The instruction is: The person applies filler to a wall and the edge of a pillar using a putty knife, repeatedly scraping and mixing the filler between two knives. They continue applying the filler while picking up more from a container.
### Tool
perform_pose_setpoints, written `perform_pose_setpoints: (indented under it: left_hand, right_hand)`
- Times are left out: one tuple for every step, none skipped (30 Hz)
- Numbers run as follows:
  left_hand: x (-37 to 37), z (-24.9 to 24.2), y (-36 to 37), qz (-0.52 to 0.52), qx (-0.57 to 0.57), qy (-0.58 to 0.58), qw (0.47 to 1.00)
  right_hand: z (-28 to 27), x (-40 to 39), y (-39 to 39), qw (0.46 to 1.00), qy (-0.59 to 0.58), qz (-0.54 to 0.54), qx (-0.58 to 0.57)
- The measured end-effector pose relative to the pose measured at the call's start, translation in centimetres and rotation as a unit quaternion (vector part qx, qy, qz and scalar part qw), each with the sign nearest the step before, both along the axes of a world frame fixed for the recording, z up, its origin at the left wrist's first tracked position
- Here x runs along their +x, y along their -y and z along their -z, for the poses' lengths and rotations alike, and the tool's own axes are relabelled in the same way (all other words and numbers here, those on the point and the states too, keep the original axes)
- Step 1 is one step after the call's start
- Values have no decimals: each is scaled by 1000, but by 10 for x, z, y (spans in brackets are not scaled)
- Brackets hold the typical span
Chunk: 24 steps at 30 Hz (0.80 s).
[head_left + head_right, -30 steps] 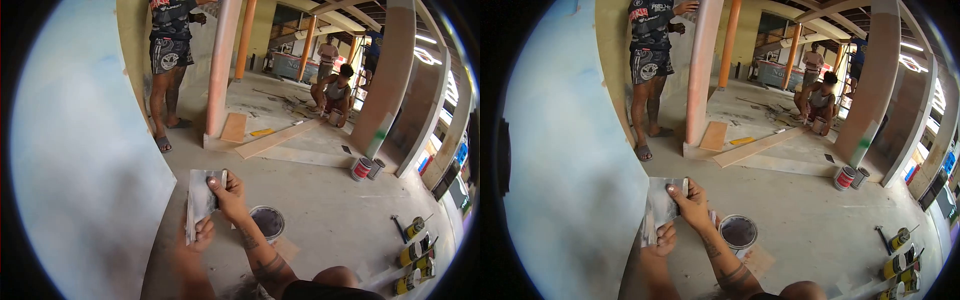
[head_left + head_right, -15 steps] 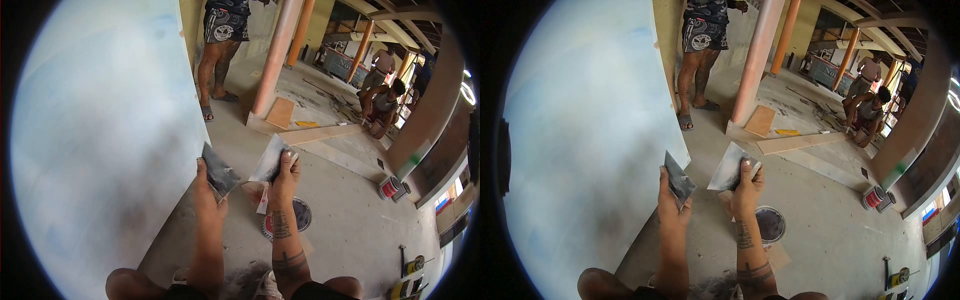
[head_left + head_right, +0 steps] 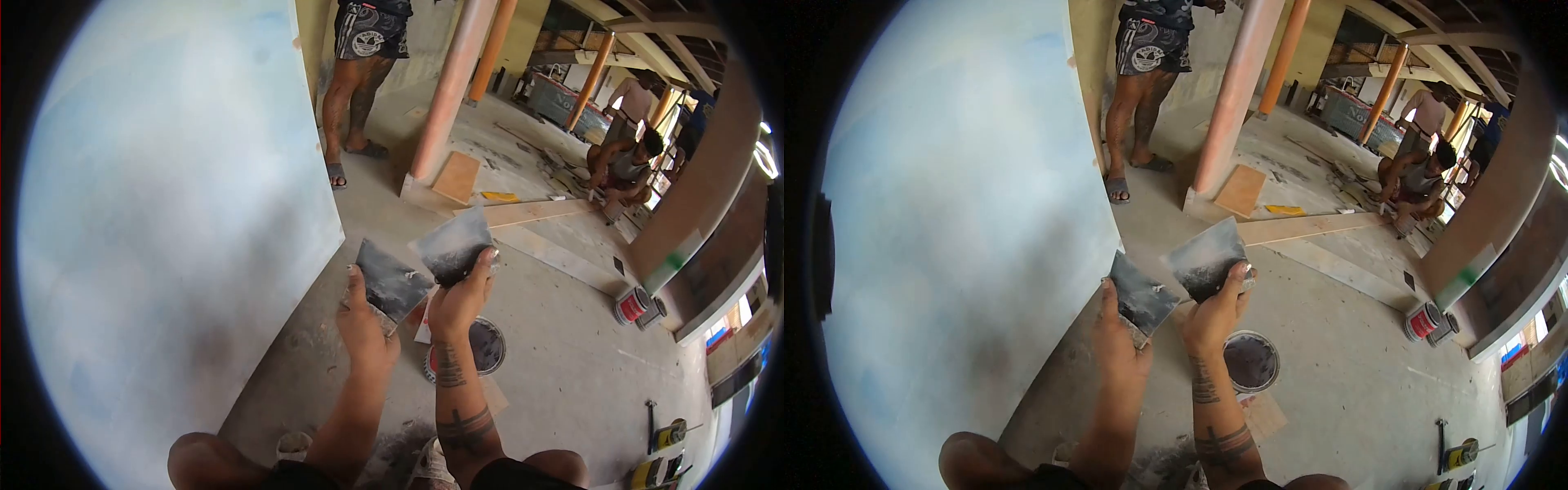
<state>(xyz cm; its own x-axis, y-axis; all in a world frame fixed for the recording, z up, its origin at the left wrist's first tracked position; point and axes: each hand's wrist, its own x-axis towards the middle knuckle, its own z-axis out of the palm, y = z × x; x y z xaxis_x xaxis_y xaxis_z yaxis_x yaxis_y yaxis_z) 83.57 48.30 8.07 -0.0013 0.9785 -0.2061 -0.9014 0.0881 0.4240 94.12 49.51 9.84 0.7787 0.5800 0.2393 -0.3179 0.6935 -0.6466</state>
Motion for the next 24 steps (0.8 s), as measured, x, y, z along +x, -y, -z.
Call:
perform_pose_setpoints:
  left_hand:
    - [1,-2,2,-4,0,-5,1000]
    - [1,-6,4,-8,0,-10,1000]
    - [2,-8,6,-11,1,-15,1000]
    - [5,-8,6,-25,0,-17,1000]
    - [7,-8,6,-38,0,-17,999]
    - [7,-8,5,-52,-1,-18,998]
    - [7,-9,6,-47,4,-22,999]
    - [5,-8,6,-42,8,-26,999]
    - [4,-8,6,-37,12,-31,999]
    - [3,-9,6,-61,20,-37,997]
    - [2,-12,5,-85,27,-43,995]
    - [0,-14,3,-109,34,-48,992]
    - [-4,-12,0,-116,29,-53,991]
    - [-7,-10,-4,-123,24,-58,990]
    - [-11,-6,-9,-130,20,-63,989]
    - [-15,-3,-12,-140,20,-69,988]
    - [-17,0,-15,-149,20,-75,986]
    - [-17,2,-17,-158,20,-82,984]
    - [-18,4,-17,-165,22,-83,982]
    - [-19,6,-18,-172,24,-85,981]
    - [-21,7,-19,-177,26,-88,980]
    - [-21,7,-19,-194,28,-101,975]
    - [-20,6,-20,-209,30,-116,971]
    - [-20,4,-19,-222,33,-133,965]
  right_hand:
    - [0,-3,0,1000,2,1,-4]
    - [0,-5,1,1000,4,2,-7]
    - [-2,-8,2,1000,6,3,-10]
    - [-7,-12,5,1000,18,-4,-12]
    - [-13,-18,8,999,30,-10,-15]
    - [-17,-21,10,999,43,-17,-17]
    - [-14,-21,9,998,51,-32,-8]
    - [-8,-19,7,997,58,-46,0]
    - [-9,-21,7,996,65,-61,8]
    - [-12,-23,10,994,75,-77,9]
    - [-16,-25,15,992,85,-93,10]
    - [-20,-28,18,989,95,-109,11]
    - [-20,-28,18,985,109,-132,19]
    - [-20,-26,20,980,123,-155,27]
    - [-19,-26,20,974,138,-177,35]
    - [-16,-24,18,972,159,-171,19]
    - [-9,-21,15,970,179,-164,3]
    - [-8,-17,15,967,199,-156,-13]
    - [-7,-15,15,964,213,-160,-21]
    - [-8,-15,17,960,226,-162,-30]
    - [-10,-14,17,957,238,-164,-39]
    - [-8,-9,16,948,265,-172,-43]
    - [-5,-3,16,939,290,-178,-47]
    - [-2,2,17,931,312,-184,-52]
